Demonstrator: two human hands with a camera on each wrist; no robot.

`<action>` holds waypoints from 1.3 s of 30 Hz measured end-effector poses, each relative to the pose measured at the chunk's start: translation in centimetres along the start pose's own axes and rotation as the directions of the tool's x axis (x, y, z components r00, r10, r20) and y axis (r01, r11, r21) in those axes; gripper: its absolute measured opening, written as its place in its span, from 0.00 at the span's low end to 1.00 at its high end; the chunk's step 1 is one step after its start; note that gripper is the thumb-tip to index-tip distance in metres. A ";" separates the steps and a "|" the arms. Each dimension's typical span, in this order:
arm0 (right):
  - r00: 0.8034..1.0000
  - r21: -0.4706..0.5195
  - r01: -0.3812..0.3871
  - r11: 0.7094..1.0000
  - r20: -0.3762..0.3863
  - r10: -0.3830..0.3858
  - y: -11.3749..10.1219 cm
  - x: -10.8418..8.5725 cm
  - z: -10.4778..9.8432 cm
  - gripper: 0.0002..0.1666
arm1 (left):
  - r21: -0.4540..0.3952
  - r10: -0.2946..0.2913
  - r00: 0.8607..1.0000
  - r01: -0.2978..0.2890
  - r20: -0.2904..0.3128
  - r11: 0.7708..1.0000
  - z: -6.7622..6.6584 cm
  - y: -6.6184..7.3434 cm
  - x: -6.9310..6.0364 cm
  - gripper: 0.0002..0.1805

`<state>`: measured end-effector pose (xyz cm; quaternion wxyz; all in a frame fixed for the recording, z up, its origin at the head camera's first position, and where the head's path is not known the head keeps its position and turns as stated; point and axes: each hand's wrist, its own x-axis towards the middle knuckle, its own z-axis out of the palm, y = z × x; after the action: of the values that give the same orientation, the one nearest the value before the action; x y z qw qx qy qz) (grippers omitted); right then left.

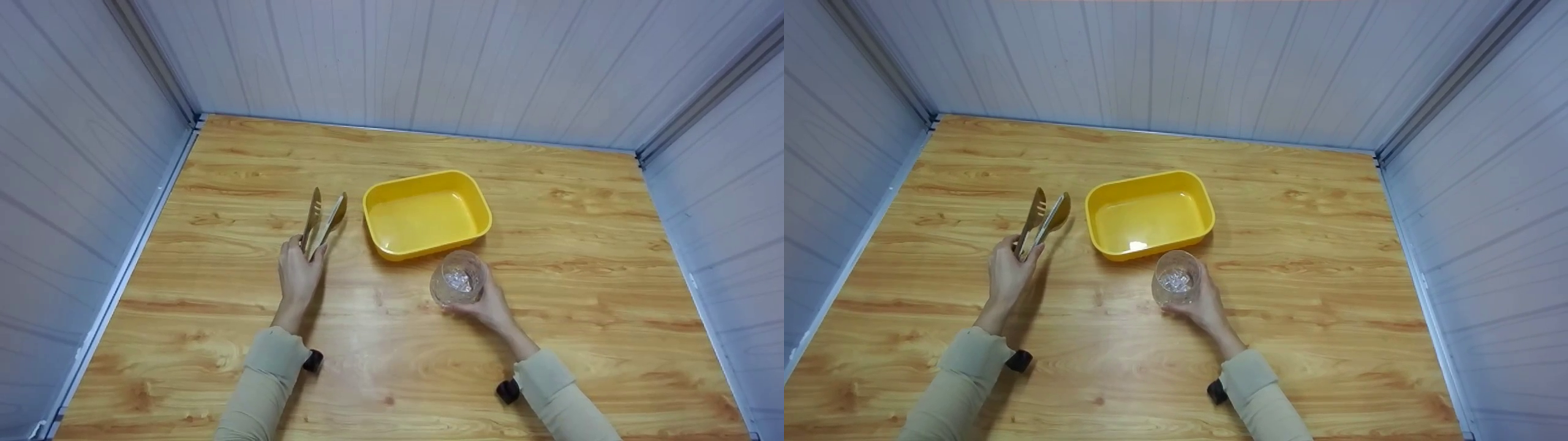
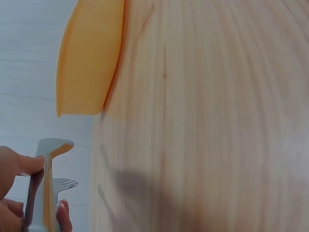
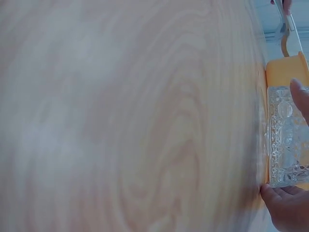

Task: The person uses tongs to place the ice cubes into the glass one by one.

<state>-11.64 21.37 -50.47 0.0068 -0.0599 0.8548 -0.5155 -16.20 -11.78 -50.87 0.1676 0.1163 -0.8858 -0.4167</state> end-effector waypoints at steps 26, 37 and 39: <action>1.000 -0.005 0.024 1.000 -0.001 -0.024 2.4 0.4 0.2 0.60 | 0.129 -0.088 0.995 0.080 0.055 0.988 1.4 -1.5 -0.1 0.27; 0.999 -0.042 0.035 0.999 -0.014 -0.035 2.4 0.3 0.3 0.59 | 0.171 -0.089 0.994 0.077 0.069 0.982 1.5 -1.7 -0.3 0.26; 0.999 -0.065 0.037 0.997 -0.019 -0.038 3.5 0.4 0.4 0.59 | 0.188 -0.093 0.993 0.078 0.070 0.979 1.5 -1.6 -0.3 0.26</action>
<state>-12.38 22.55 -53.72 -0.0136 -0.0707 0.8699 -0.4880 -16.41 -11.64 -53.07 0.1031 0.1529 -0.9208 -0.3436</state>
